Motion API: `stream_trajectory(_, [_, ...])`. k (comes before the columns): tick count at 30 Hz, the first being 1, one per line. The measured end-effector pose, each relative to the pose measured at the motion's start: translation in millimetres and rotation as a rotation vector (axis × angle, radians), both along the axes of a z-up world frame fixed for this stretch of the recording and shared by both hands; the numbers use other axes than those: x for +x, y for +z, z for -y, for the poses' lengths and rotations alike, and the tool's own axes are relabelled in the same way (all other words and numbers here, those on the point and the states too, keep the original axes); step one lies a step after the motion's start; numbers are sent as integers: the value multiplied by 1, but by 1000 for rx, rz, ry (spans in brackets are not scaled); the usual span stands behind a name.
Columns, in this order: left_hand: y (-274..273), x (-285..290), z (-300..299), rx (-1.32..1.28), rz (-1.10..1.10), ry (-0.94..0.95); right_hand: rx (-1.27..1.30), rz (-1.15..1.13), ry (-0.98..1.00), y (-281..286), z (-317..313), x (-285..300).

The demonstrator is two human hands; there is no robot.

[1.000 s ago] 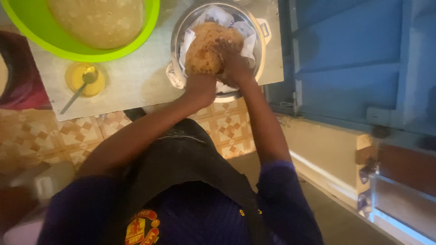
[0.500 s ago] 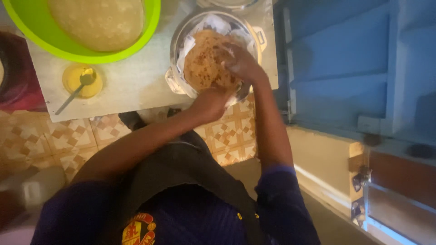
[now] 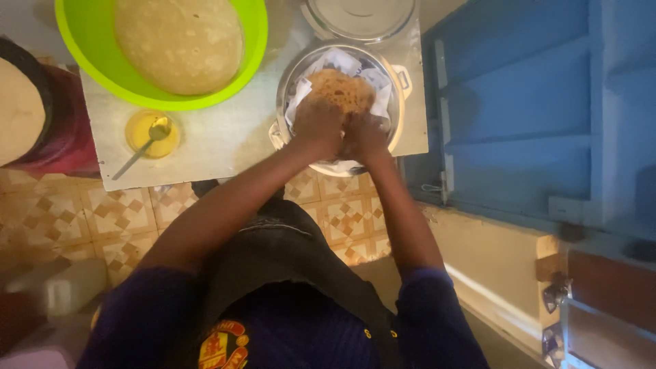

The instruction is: Rolling out dough and cooking flatbreads on a griddle

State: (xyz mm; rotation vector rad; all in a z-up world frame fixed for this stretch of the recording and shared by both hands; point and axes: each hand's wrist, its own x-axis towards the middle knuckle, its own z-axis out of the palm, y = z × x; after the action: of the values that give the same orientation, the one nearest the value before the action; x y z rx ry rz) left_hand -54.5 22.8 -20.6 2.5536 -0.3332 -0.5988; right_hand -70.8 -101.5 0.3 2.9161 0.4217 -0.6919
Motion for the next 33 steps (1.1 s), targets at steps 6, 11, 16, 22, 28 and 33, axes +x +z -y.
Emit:
stream_trajectory(6, [-25,-8,-9,44,82,-105,31,-39,-198,-75,33,5])
stream_trajectory(11, [32,-14,-4,209,52,41,-61,-92,-206,-103,39,11])
stream_trajectory(16, [50,-43,-53,-349,255,-72,420,46,-279,-33,48,39])
stream_trajectory(22, [47,-87,-101,-699,594,228,1008,794,-828,-56,120,222])
stream_trajectory(28, [63,-84,-97,-585,217,659,1498,-118,-1530,-96,101,264])
stream_trajectory(33, [62,-73,-98,-589,-253,688,1534,220,-1366,-24,113,240])
